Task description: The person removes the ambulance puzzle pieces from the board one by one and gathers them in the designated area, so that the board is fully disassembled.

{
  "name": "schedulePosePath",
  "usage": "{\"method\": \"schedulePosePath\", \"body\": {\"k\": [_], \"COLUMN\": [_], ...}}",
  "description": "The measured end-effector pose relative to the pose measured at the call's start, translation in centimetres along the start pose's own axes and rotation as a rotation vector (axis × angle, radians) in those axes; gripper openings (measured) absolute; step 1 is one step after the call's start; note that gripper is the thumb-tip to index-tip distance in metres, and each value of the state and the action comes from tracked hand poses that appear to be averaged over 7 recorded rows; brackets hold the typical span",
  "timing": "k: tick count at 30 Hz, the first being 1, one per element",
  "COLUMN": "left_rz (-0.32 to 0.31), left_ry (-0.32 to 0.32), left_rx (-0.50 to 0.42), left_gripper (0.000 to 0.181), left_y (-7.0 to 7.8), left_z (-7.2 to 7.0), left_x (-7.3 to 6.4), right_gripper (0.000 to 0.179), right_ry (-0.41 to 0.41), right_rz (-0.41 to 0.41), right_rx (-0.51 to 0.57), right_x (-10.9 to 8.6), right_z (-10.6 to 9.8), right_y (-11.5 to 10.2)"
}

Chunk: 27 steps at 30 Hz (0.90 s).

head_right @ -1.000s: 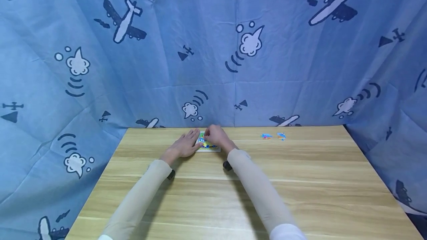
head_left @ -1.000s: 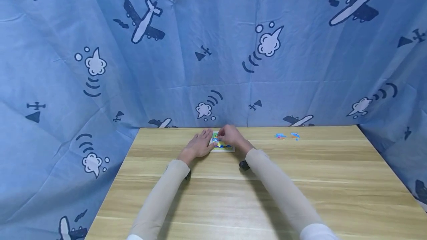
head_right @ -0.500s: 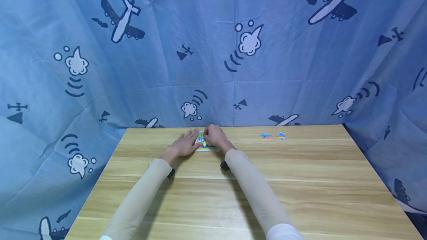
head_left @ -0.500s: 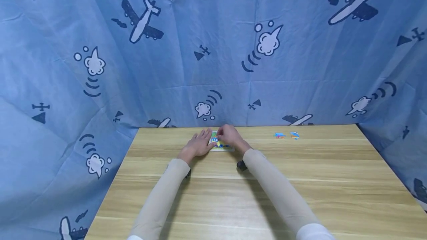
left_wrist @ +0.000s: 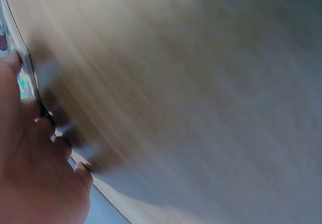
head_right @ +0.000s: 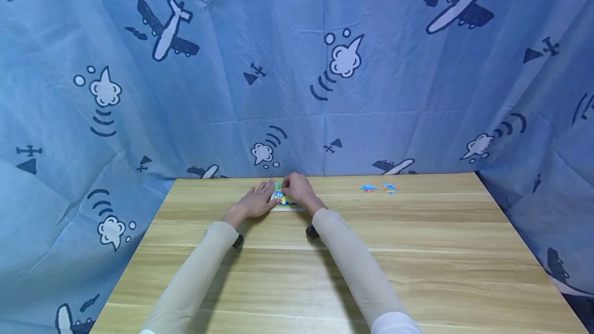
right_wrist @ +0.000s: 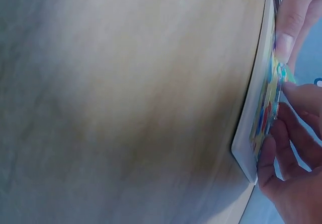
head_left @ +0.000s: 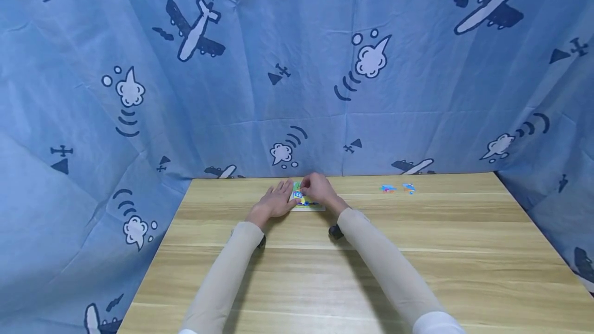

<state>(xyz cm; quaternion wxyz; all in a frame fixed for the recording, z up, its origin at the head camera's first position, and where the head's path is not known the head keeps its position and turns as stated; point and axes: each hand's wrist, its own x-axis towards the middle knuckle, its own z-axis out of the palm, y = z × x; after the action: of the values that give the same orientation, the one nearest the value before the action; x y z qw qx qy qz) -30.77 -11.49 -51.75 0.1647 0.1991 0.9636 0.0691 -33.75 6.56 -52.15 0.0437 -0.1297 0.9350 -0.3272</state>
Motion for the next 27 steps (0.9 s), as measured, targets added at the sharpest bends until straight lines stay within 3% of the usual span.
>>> {"method": "schedulePosePath", "body": {"k": [11, 18, 27], "left_rz": [-0.015, -0.023, -0.031], "left_ry": [-0.037, -0.024, 0.005], "left_rx": [-0.018, -0.036, 0.092], "left_gripper": [0.064, 0.064, 0.065], "left_y": [-0.5, -0.2, 0.1], "left_z": [1.0, 0.5, 0.8], "left_x": [1.2, 0.7, 0.2], "right_gripper": [0.010, 0.008, 0.005], "right_ry": [0.028, 0.052, 0.045], "right_rz": [0.012, 0.007, 0.030], "right_rx": [0.039, 0.086, 0.229], "right_x": [-0.4, -0.5, -0.6], "right_z": [-0.1, -0.2, -0.9], "right_y": [-0.5, -0.3, 0.4]}}
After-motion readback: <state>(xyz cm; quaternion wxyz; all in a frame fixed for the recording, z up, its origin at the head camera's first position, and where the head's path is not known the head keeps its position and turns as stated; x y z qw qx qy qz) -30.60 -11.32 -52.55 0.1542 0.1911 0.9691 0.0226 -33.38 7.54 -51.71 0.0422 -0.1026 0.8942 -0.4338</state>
